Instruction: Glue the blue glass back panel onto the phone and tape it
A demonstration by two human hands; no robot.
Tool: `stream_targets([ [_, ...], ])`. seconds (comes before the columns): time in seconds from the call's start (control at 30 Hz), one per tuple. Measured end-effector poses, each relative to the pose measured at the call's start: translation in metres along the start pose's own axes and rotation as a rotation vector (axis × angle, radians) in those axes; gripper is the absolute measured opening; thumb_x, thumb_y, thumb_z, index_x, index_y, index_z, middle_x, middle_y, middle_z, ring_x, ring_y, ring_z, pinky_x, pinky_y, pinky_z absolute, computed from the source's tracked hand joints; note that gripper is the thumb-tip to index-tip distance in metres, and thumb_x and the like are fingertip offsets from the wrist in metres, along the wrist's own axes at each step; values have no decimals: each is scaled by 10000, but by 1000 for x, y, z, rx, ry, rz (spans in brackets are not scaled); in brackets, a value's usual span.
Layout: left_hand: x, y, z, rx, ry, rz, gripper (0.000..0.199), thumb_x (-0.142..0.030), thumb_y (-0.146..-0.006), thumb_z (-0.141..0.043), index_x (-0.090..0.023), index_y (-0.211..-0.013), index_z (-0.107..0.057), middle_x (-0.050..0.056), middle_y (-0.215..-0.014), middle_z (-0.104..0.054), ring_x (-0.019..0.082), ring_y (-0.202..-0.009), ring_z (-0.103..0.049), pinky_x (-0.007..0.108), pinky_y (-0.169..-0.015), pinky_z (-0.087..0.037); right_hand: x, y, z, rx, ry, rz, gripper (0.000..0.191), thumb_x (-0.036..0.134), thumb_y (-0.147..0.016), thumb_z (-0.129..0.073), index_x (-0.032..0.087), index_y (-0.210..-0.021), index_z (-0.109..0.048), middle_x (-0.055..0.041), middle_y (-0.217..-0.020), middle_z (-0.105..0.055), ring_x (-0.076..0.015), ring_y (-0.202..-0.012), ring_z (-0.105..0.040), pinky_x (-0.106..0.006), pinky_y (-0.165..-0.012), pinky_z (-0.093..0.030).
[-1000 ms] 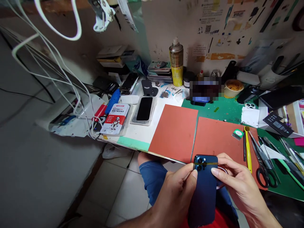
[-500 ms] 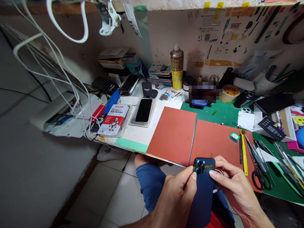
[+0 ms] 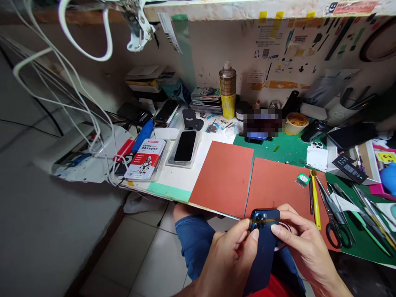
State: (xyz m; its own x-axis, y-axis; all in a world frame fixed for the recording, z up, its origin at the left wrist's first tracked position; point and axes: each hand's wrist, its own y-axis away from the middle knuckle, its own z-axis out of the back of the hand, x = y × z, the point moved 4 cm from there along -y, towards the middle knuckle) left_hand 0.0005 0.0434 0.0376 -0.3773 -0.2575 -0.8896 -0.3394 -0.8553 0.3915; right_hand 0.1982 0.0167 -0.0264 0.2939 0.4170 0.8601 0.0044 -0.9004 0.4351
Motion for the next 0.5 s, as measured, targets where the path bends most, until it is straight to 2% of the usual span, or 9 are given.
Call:
stream_targets([
  [0.1, 5, -2, -1, 29, 115, 10, 362, -484, -1078, -526, -213, -1123, -760, 21, -768, -734, 143, -650, -603, 231, -609, -454, 2, -1, -2, -20, 10, 17, 311, 436, -859, -917, 270, -1116, -857, -31, -1040, -528, -167, -819, -604, -264, -549, -603],
  [0.17, 10, -5, -2, 69, 257, 42, 380, -479, -1028, -641, -222, -1290, -738, 58, -956, -812, 195, -792, -734, 264, -710, -571, 8, -2, -6, -42, 37, 43, 299, 441, -861, -917, 277, -1105, -861, -29, -1032, -539, -166, -826, -616, -253, -556, -604],
  [0.23, 16, -9, -1, 63, 342, 81, 547, -430, -950, -763, -244, -1454, -658, 88, -1180, -820, 263, -994, -796, 342, -864, -640, 17, -3, -12, -78, 77, 76, 288, 460, -853, -923, 266, -1059, -867, -32, -1026, -558, -165, -833, -628, -238, -567, -602],
  [0.37, 31, -12, 2, -163, 202, 87, 941, -357, -763, -927, -258, -1606, -520, 146, -1447, -718, 377, -1333, -694, 488, -1101, -586, 31, -6, -28, -166, 102, 122, 325, 515, -809, -942, 229, -945, -868, -29, -964, -577, -164, -783, -654, -246, -573, -597],
  [0.5, 37, -13, -4, -329, 45, 77, 1106, -312, -634, -974, -225, -1622, -486, 201, -1594, -576, 469, -1564, -460, 607, -1262, -418, 37, -6, -42, -244, 165, 234, 297, 500, -820, -933, 226, -911, -861, -23, -937, -597, -136, -711, -636, -244, -583, -558],
])
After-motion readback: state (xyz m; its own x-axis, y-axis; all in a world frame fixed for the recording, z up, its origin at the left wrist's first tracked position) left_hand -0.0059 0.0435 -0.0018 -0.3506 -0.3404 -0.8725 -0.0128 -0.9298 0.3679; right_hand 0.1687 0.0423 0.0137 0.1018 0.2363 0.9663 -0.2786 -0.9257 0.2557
